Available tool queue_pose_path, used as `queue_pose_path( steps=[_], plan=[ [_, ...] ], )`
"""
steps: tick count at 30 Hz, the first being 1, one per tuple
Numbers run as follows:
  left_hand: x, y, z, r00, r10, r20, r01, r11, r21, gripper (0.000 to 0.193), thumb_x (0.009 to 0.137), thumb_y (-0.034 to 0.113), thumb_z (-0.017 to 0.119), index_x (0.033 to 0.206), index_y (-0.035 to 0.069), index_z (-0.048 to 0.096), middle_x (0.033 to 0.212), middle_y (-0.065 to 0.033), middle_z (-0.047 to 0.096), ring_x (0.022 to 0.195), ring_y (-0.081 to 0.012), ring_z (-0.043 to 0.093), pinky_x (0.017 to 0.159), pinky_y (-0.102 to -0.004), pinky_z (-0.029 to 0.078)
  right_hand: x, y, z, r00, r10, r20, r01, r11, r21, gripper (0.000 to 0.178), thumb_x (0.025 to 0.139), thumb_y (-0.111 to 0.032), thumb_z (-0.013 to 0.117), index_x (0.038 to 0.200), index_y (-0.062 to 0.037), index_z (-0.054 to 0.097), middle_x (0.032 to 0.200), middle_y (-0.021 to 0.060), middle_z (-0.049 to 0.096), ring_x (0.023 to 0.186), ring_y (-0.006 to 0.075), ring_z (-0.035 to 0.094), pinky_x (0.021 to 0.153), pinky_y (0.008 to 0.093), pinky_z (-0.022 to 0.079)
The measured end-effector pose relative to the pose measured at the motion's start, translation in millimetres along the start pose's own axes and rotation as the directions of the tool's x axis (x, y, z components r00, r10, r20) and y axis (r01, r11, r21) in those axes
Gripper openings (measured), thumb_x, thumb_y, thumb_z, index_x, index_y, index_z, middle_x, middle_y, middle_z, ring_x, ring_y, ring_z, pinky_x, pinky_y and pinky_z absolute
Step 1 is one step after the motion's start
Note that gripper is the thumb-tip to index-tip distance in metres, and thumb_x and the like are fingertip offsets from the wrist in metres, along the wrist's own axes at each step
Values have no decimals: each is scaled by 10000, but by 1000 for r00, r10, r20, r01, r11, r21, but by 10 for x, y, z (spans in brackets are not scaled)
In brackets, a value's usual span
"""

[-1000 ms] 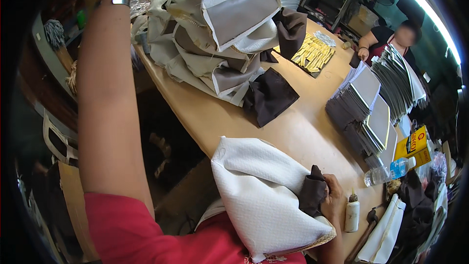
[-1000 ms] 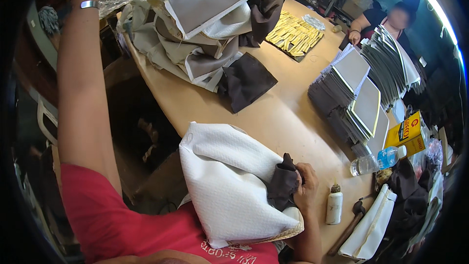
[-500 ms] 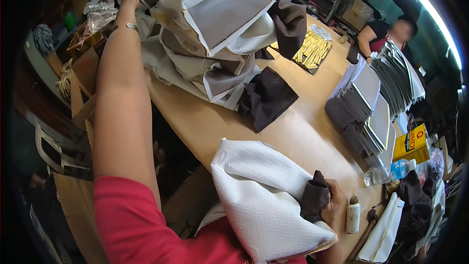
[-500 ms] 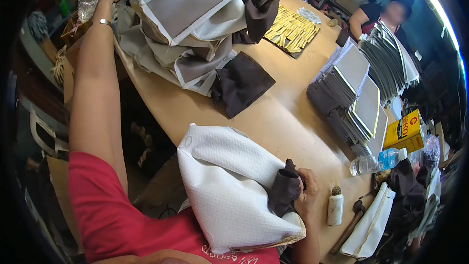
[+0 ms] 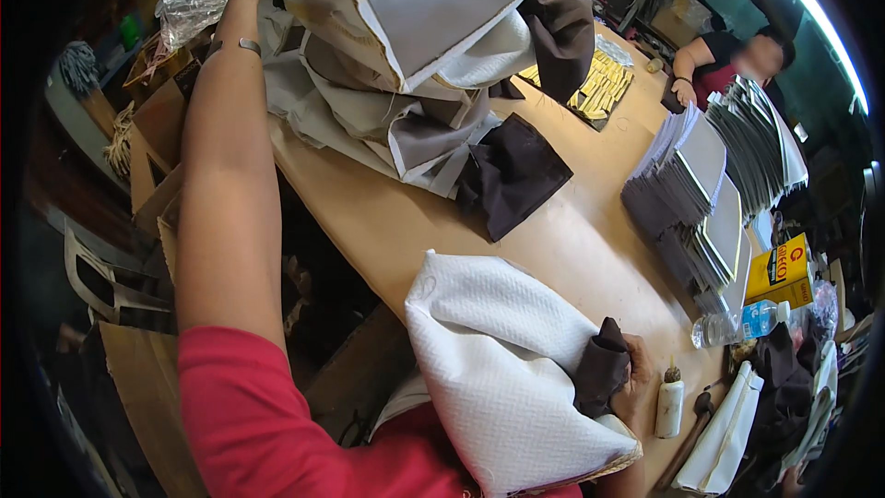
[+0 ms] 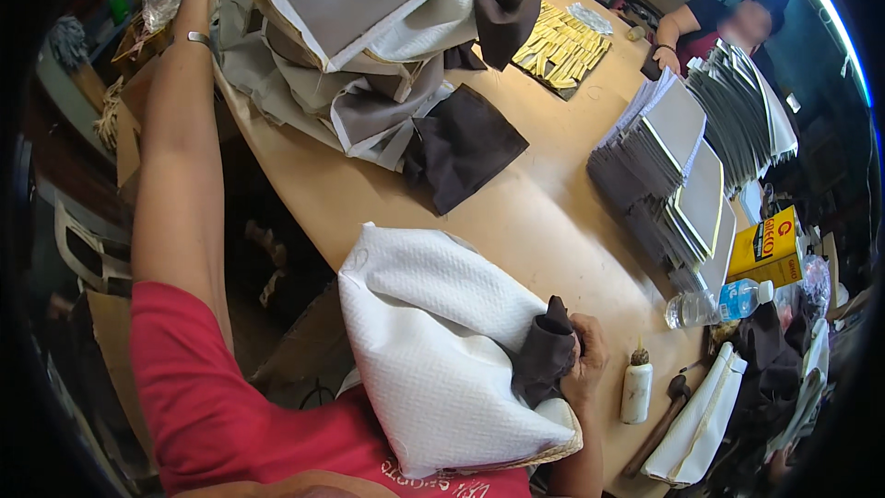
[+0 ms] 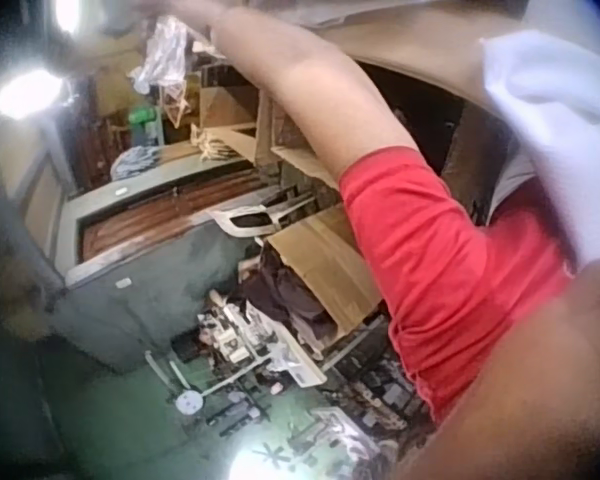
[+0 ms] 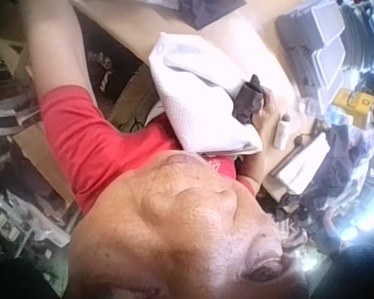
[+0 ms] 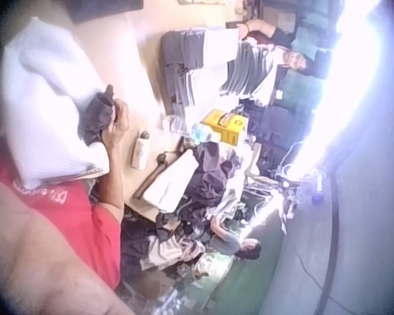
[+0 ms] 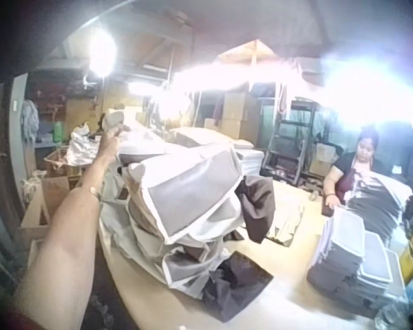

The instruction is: The person applies glue to the braided strap and edges of a white textured bag, then attaches a brown fabric lining and a zipper, pressing the components together by hand.

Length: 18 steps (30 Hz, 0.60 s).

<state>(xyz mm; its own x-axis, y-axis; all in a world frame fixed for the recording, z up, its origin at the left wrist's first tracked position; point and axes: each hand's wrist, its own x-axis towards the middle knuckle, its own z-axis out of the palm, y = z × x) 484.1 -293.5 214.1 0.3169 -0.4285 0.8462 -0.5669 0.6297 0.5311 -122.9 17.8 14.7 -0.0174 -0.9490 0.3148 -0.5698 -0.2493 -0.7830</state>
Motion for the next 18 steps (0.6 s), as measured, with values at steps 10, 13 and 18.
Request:
queue_pose_path(
  steps=[10,13,18],
  plan=[
    [-170,-25,-238,979,-145,-143,121,979,-165,459,839,295,480,1210,34,412,1255,-101,401,1157,-197,363,966,-286,258,-10,88,-5,1000,21,20,-22,999,46,197,818,-166,450,837,18,519,751,62,510,680,138,488,618,241,395],
    [-360,578,-277,953,-161,-256,154,987,-49,495,838,313,481,1222,15,386,1276,-105,372,1163,-202,352,971,-303,252,48,-53,-48,995,60,78,-63,997,47,202,831,-160,433,852,19,523,781,64,519,712,138,492,652,239,393],
    [-1173,1472,102,852,145,-503,-203,977,-62,178,746,85,545,905,20,590,765,-36,562,652,-106,503,602,-238,404,77,-22,-335,986,83,141,-93,994,65,269,821,-185,438,984,10,523,913,103,545,844,181,508,762,288,390]
  ],
)
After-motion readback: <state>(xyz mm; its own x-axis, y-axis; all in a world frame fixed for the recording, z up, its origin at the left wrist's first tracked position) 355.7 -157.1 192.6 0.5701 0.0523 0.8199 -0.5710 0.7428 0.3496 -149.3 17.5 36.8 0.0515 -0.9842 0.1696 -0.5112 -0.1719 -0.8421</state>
